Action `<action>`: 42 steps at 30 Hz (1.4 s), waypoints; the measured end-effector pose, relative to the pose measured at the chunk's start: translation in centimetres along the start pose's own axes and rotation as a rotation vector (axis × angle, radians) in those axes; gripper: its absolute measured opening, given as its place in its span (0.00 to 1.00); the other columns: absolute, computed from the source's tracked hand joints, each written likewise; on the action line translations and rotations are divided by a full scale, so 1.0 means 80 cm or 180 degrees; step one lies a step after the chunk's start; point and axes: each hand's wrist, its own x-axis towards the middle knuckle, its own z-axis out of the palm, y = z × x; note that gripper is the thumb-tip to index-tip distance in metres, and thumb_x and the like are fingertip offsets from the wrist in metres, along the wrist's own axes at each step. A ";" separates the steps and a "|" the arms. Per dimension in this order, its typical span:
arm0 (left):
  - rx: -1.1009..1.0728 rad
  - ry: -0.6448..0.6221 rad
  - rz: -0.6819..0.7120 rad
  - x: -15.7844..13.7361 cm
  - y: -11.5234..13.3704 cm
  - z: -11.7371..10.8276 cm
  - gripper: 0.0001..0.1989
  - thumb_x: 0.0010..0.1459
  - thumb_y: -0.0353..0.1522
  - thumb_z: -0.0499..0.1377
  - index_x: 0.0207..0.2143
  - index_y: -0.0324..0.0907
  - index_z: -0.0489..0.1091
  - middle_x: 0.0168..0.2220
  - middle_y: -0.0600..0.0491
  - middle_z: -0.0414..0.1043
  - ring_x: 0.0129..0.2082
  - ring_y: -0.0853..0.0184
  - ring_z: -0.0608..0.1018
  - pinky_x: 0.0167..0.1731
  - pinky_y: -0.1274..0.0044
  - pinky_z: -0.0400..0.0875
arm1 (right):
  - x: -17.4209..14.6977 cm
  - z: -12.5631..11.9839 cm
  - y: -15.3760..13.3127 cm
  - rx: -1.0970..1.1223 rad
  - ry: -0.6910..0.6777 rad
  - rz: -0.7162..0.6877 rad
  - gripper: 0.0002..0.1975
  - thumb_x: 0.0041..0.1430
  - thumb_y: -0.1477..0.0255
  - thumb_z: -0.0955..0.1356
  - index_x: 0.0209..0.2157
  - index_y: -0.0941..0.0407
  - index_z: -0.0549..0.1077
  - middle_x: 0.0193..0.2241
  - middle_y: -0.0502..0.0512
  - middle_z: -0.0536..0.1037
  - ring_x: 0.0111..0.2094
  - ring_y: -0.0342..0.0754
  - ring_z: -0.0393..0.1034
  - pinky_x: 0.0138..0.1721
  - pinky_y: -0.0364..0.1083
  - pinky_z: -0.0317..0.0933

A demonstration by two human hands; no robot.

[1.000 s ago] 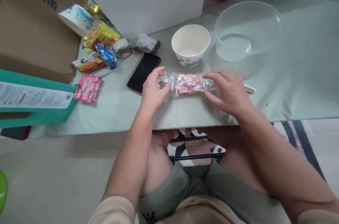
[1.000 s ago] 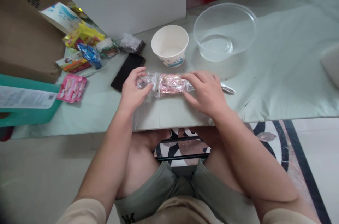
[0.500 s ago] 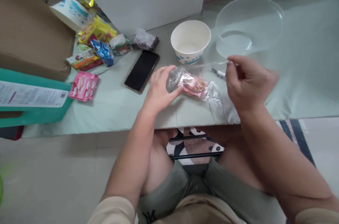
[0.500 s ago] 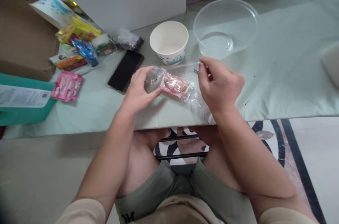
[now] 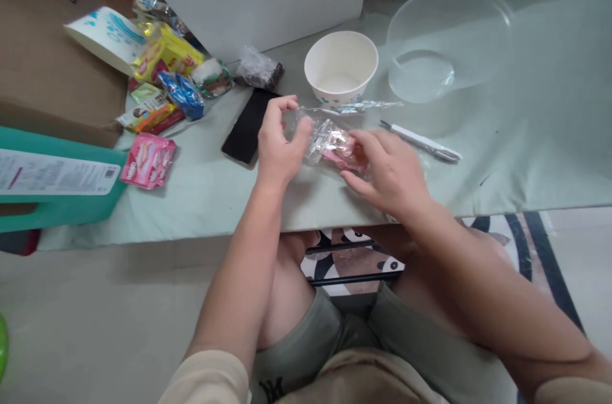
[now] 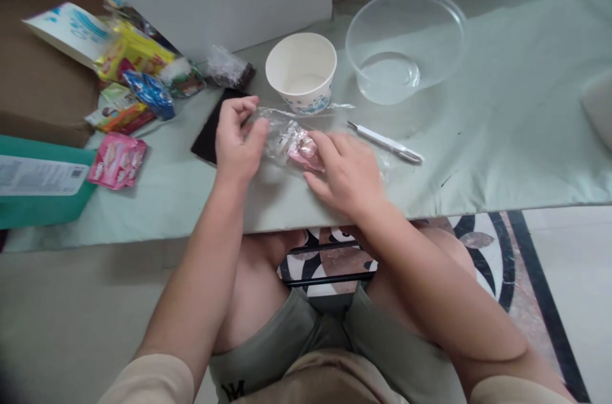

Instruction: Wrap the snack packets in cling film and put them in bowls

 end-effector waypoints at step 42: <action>-0.1268 -0.3105 -0.1603 0.015 0.021 -0.041 0.12 0.43 0.34 0.67 0.33 0.42 0.72 0.27 0.55 0.71 0.26 0.69 0.71 0.26 0.78 0.65 | 0.009 0.005 0.024 0.0458 -0.1142 0.0374 0.34 0.54 0.70 0.70 0.64 0.53 0.66 0.50 0.65 0.77 0.51 0.63 0.71 0.50 0.59 0.64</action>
